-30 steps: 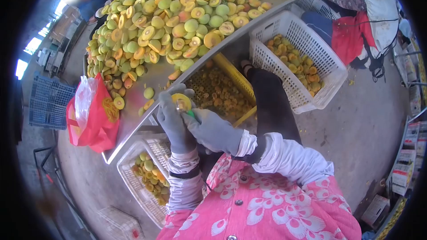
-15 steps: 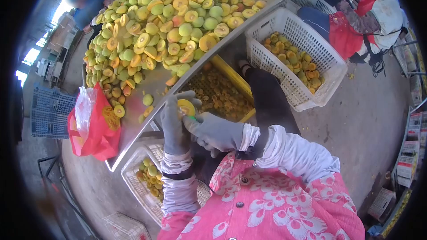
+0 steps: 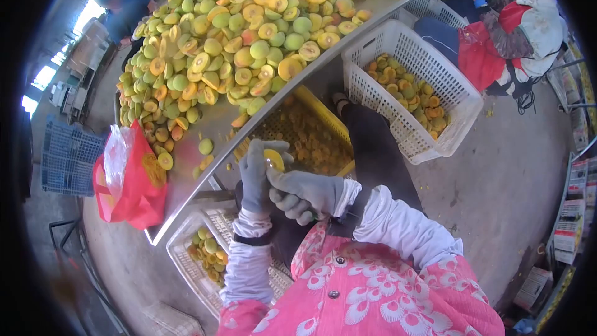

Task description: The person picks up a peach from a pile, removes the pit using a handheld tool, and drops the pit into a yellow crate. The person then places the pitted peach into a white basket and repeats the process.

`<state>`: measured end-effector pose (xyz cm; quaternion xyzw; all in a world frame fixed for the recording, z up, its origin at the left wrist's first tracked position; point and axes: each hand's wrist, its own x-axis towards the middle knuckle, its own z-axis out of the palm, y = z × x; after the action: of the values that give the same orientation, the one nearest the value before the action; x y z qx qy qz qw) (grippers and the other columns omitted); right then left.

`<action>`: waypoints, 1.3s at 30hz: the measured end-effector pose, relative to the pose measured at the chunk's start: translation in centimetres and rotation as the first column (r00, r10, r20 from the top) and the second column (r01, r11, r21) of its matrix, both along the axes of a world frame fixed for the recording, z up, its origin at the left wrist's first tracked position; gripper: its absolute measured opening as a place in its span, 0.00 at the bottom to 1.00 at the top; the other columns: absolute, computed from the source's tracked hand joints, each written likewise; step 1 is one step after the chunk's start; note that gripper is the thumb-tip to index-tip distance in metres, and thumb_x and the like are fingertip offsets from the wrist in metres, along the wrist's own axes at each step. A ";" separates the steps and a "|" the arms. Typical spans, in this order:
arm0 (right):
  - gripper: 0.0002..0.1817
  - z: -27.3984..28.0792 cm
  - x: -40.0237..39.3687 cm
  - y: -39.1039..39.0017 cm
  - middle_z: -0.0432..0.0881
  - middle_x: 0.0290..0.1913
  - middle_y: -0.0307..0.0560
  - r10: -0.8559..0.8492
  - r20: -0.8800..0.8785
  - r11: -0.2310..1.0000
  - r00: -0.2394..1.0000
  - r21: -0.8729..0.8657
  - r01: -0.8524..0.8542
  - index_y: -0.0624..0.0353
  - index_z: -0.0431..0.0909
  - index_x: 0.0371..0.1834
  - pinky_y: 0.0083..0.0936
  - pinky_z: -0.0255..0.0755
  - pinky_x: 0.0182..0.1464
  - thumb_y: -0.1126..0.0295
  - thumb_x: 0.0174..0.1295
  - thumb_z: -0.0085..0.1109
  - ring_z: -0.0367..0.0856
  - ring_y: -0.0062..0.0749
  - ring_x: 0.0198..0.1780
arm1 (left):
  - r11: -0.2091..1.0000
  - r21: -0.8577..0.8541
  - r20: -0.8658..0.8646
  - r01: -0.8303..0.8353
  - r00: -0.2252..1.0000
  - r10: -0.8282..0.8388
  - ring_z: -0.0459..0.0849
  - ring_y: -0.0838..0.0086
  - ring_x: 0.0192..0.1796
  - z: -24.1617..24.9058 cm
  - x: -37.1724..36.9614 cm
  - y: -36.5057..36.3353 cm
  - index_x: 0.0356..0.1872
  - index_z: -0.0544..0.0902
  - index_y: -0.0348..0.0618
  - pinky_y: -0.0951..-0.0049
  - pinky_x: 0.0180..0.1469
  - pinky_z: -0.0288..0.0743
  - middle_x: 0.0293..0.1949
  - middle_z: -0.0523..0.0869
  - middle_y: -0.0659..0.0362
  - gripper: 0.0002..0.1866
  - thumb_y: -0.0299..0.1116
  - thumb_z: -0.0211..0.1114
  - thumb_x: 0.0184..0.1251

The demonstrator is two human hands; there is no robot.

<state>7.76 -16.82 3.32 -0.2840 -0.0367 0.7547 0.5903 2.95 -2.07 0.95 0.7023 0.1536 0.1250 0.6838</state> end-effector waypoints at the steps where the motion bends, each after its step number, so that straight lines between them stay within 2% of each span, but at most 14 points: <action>1: 0.27 -0.3 0.3 0.0 0.51 0.17 0.20 -0.005 0.002 1.000 1.000 0.002 0.005 0.45 0.63 0.29 0.09 0.44 0.17 0.35 0.73 0.38 0.48 0.06 0.16 | 1.000 0.002 0.002 0.005 1.000 -0.005 0.82 0.72 0.31 -0.2 0.1 -0.1 0.42 0.82 0.32 0.73 0.36 0.77 0.29 0.85 0.51 0.30 0.50 0.40 0.80; 3: 0.28 -1.7 0.5 0.1 0.51 0.17 0.21 0.065 -0.128 0.987 0.990 0.153 -0.045 0.46 0.64 0.28 0.11 0.44 0.17 0.35 0.73 0.40 0.47 0.08 0.16 | 0.890 -0.456 0.105 0.009 0.993 0.044 0.81 0.72 0.31 -0.5 -0.4 -0.6 0.44 0.81 0.31 0.73 0.36 0.77 0.29 0.85 0.52 0.30 0.52 0.42 0.79; 7: 0.28 -2.3 0.1 0.3 0.53 0.16 0.24 -0.095 0.092 0.990 0.991 0.116 0.084 0.49 0.68 0.32 0.14 0.47 0.14 0.36 0.73 0.40 0.48 0.10 0.13 | 0.667 -0.720 -0.028 -0.190 0.969 0.246 0.81 0.71 0.33 -3.5 0.1 0.0 0.49 0.78 0.32 0.74 0.35 0.76 0.33 0.85 0.53 0.33 0.58 0.43 0.77; 13: 0.19 -5.2 -1.0 1.5 0.77 0.23 0.40 -0.269 0.622 0.889 0.736 -0.133 0.438 0.55 0.73 0.43 0.28 0.70 0.24 0.49 0.74 0.51 0.76 0.32 0.21 | 0.768 -0.450 -0.067 -0.456 0.874 0.481 0.83 0.70 0.40 -2.2 0.2 -1.1 0.47 0.80 0.31 0.72 0.43 0.79 0.40 0.84 0.52 0.27 0.50 0.44 0.78; 15: 0.15 -5.4 -1.2 2.0 0.82 0.29 0.55 -0.073 0.991 0.862 -0.108 0.117 0.494 0.57 0.71 0.46 0.39 0.75 0.32 0.56 0.72 0.55 0.84 0.53 0.32 | 0.791 -0.416 -0.082 -0.448 0.885 0.458 0.83 0.68 0.39 -2.9 0.1 -0.7 0.46 0.81 0.32 0.71 0.44 0.78 0.41 0.85 0.52 0.25 0.48 0.45 0.78; 19: 0.12 -7.8 -1.1 3.0 0.83 0.31 0.62 0.208 0.940 0.869 -0.272 -0.050 0.493 0.58 0.67 0.45 0.48 0.75 0.34 0.63 0.69 0.56 0.84 0.60 0.36 | 0.811 -0.224 0.071 -0.541 0.821 0.567 0.84 0.67 0.39 -3.1 -0.1 -1.8 0.45 0.82 0.34 0.70 0.44 0.78 0.40 0.85 0.53 0.19 0.43 0.53 0.76; 21: 0.13 -10.4 -0.5 3.2 0.84 0.33 0.63 0.277 0.942 0.844 -0.192 -0.142 0.518 0.58 0.68 0.46 0.49 0.76 0.38 0.64 0.68 0.56 0.85 0.61 0.39 | 0.639 0.445 0.083 -0.628 0.739 0.668 0.84 0.68 0.39 -2.9 -2.3 -2.2 0.44 0.83 0.35 0.69 0.46 0.78 0.39 0.86 0.53 0.12 0.35 0.60 0.73; 24: 0.15 -15.8 1.9 1.6 0.84 0.35 0.67 0.456 0.886 0.767 -0.085 -0.342 0.542 0.62 0.68 0.48 0.50 0.76 0.40 0.63 0.68 0.54 0.85 0.62 0.40 | 0.498 0.449 0.234 -0.742 0.636 0.736 0.84 0.67 0.40 -1.6 -8.5 0.5 0.44 0.83 0.33 0.68 0.47 0.77 0.38 0.86 0.53 0.09 0.30 0.65 0.69; 27: 0.19 -15.5 1.6 0.7 0.84 0.35 0.65 0.469 0.882 0.753 -0.043 -0.375 0.540 0.62 0.69 0.51 0.50 0.74 0.39 0.57 0.69 0.54 0.85 0.59 0.38 | 0.118 0.931 0.136 -0.345 0.629 0.765 0.82 0.52 0.46 -3.0 -19.4 6.9 0.41 0.82 0.35 0.57 0.54 0.75 0.41 0.84 0.47 0.08 0.28 0.67 0.64; 31: 0.19 -11.6 1.5 2.3 0.85 0.35 0.63 0.238 0.899 0.810 0.368 -0.393 0.435 0.61 0.72 0.50 0.49 0.75 0.38 0.54 0.69 0.54 0.85 0.56 0.38 | 0.126 0.907 0.209 -0.401 0.691 0.692 0.82 0.48 0.49 1.2 -16.2 10.8 0.43 0.83 0.35 0.55 0.54 0.75 0.44 0.85 0.44 0.14 0.36 0.68 0.64; 33: 0.21 -12.3 1.9 2.6 0.85 0.36 0.61 -0.053 0.800 0.901 0.598 -0.220 0.374 0.61 0.74 0.49 0.45 0.76 0.39 0.52 0.68 0.55 0.86 0.53 0.38 | 0.468 0.837 -0.094 -0.284 0.768 0.633 0.84 0.47 0.48 0.6 -10.6 14.0 0.44 0.82 0.34 0.55 0.52 0.77 0.46 0.85 0.41 0.17 0.41 0.67 0.66; 34: 0.21 -13.7 2.0 2.4 0.85 0.36 0.61 -0.057 0.801 0.899 0.596 -0.219 0.380 0.61 0.74 0.49 0.45 0.76 0.39 0.52 0.68 0.55 0.86 0.53 0.38 | 0.376 0.907 -0.067 -0.191 0.815 0.576 0.84 0.46 0.48 -1.8 -8.0 16.6 0.45 0.82 0.34 0.55 0.51 0.77 0.46 0.85 0.41 0.19 0.43 0.67 0.65; 36: 0.21 -17.1 2.2 1.8 0.85 0.36 0.60 0.447 0.892 0.842 -0.067 -0.395 0.367 0.61 0.75 0.50 0.40 0.77 0.40 0.52 0.68 0.56 0.86 0.51 0.38 | 0.329 0.942 -0.246 0.064 0.800 0.547 0.85 0.46 0.48 -4.6 -2.3 20.5 0.47 0.81 0.35 0.55 0.50 0.78 0.46 0.85 0.40 0.23 0.47 0.68 0.63; 39: 0.22 -13.0 2.2 1.4 0.85 0.38 0.60 0.282 0.895 0.772 0.346 -0.425 0.471 0.63 0.74 0.51 0.38 0.77 0.43 0.53 0.69 0.56 0.86 0.52 0.41 | 0.359 0.869 -0.490 0.342 0.696 0.525 0.85 0.46 0.50 -7.3 3.1 24.0 0.51 0.79 0.36 0.56 0.51 0.79 0.46 0.85 0.39 0.28 0.50 0.70 0.60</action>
<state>9.97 -15.47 -9.64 -0.8399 -0.0951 0.3798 0.3758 6.07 21.95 -6.31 0.9352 0.3488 -0.0498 0.0361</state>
